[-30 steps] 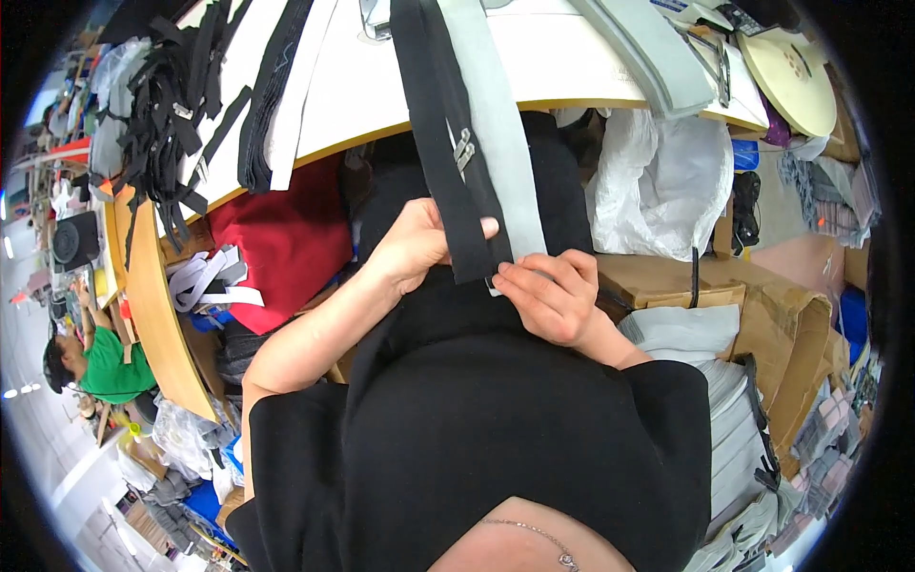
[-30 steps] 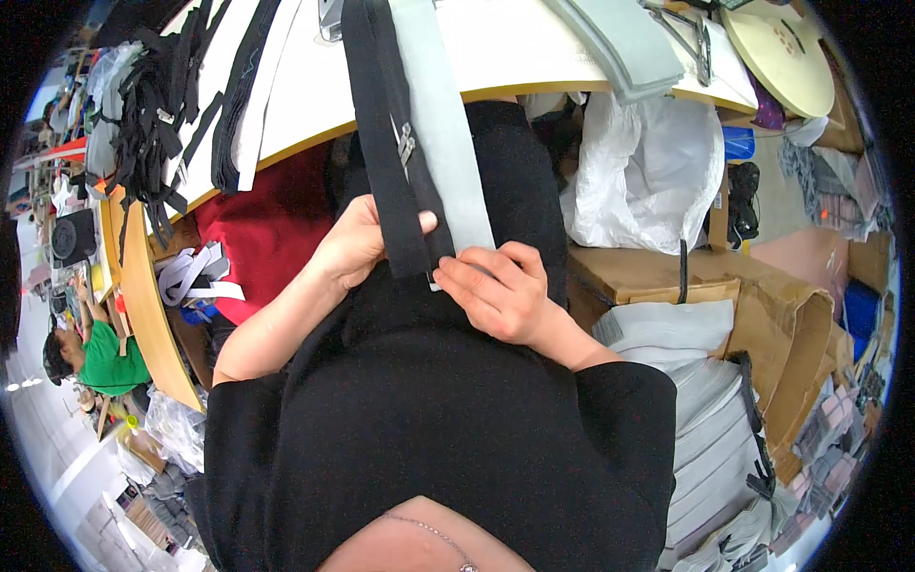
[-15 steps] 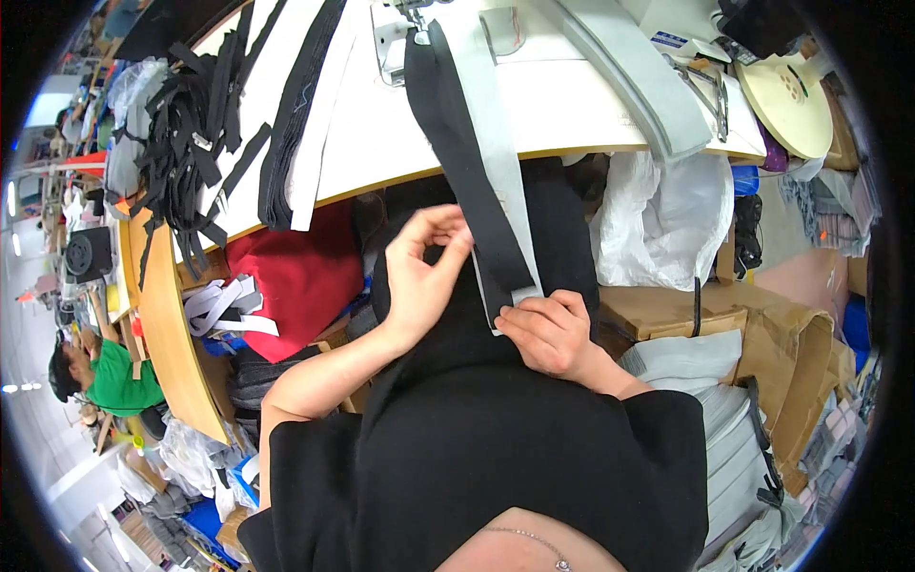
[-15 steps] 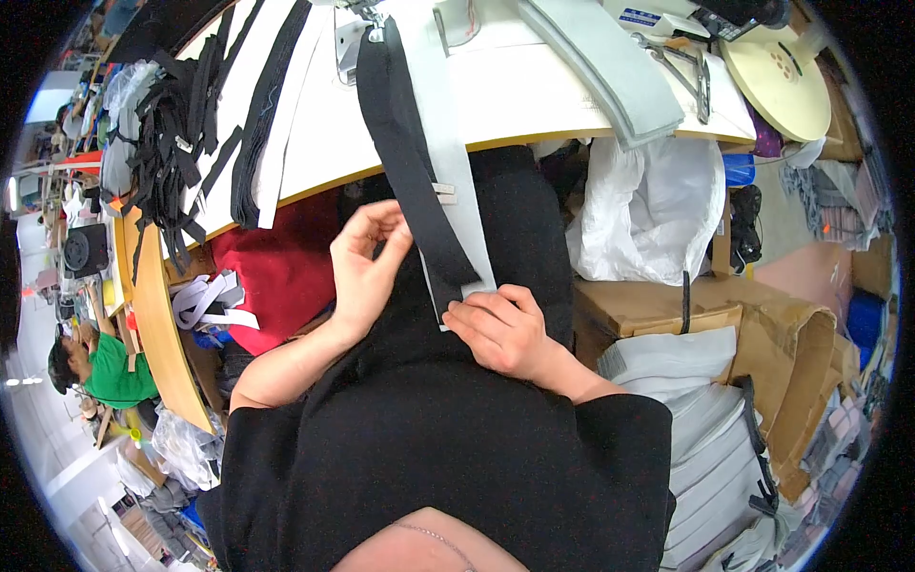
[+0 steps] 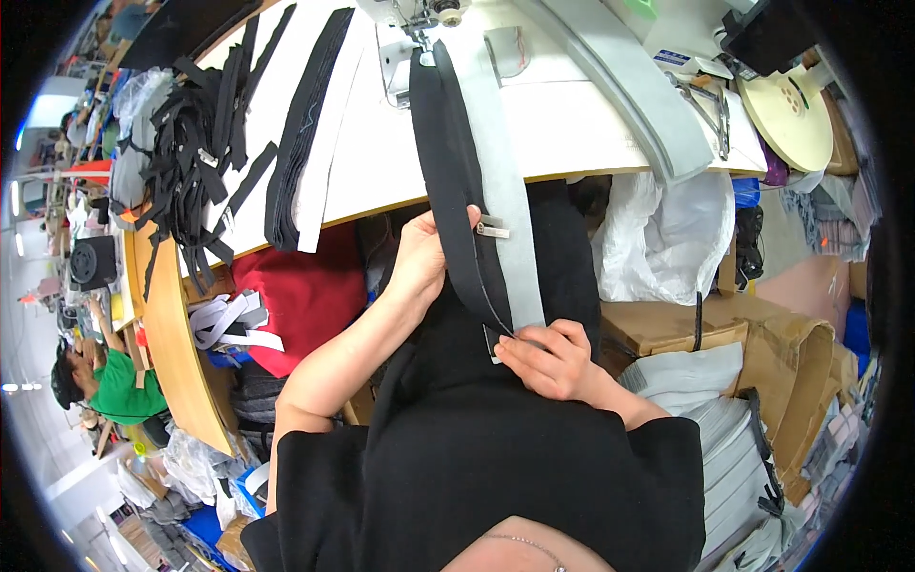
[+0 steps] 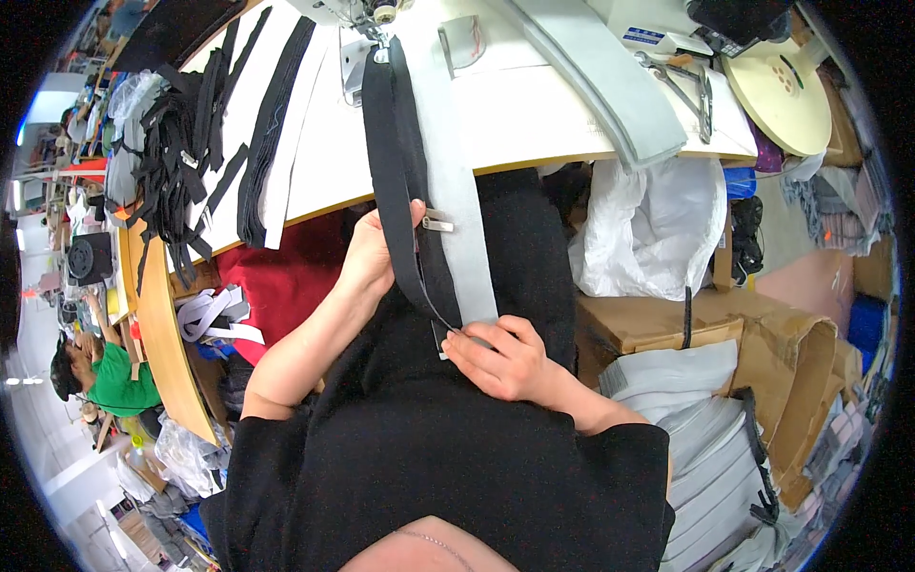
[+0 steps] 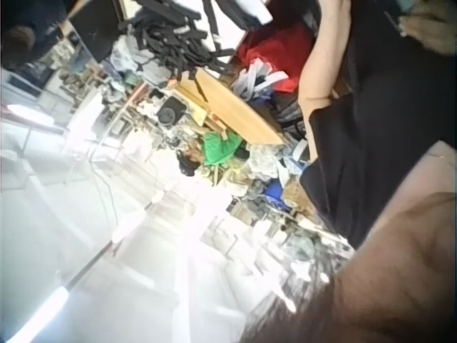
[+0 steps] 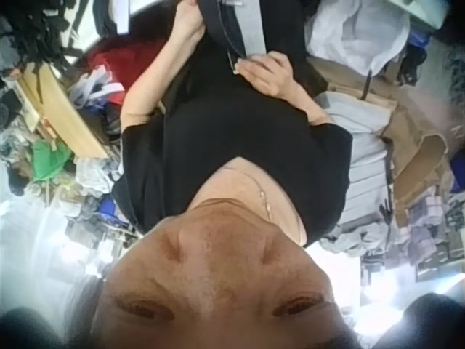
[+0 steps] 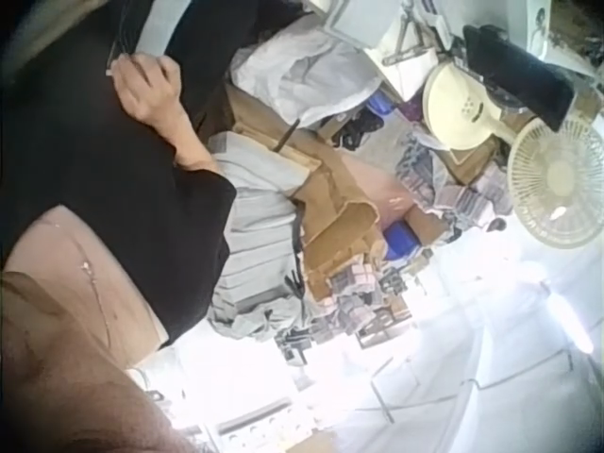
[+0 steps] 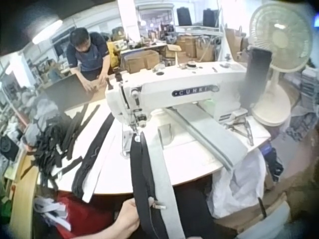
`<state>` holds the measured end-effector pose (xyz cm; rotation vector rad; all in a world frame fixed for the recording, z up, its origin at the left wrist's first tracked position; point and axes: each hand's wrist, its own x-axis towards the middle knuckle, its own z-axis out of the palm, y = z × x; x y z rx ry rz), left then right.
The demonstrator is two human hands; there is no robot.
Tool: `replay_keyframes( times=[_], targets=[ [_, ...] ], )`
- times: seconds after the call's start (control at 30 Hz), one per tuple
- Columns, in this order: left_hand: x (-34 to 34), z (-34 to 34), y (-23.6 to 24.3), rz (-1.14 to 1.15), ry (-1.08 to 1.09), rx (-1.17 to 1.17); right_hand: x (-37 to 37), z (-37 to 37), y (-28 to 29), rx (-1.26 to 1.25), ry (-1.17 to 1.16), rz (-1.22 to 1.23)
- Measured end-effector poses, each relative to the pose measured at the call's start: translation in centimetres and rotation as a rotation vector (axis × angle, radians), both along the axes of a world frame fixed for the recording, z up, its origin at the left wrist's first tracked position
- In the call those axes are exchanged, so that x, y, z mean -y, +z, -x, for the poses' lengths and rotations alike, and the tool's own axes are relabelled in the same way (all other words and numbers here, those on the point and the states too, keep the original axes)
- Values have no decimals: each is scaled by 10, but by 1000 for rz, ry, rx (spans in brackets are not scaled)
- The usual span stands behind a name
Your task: Sewing zippers onto strips of fabric using an industrial sewing machine.
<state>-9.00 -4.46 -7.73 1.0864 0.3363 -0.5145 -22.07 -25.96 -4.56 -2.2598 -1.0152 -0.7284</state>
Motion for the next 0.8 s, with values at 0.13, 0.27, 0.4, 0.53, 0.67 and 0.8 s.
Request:
replay_keyframes(
  times=[0.13, 0.27, 0.4, 0.53, 0.67, 0.8],
  targets=[
    [-7, 0, -2, 201, 6, -37, -2, -4, 6, 47, 38, -30],
    [-6, -11, 8, 112, 127, -8, -1, -7, 8, 28, 69, -12],
    [-7, -15, 17, 135, 115, 36, -2, -8, 7, 19, 73, -21],
    [-20, -19, 24, -315, -54, 236, -3, -7, 1, -28, 69, -35],
    [-21, -28, 57, -155, 246, 325, -4, -7, -1, -57, 78, -32],
    [-15, -23, 54, -476, 68, 144, -4, -11, 2, -44, 103, -13]
  ],
)
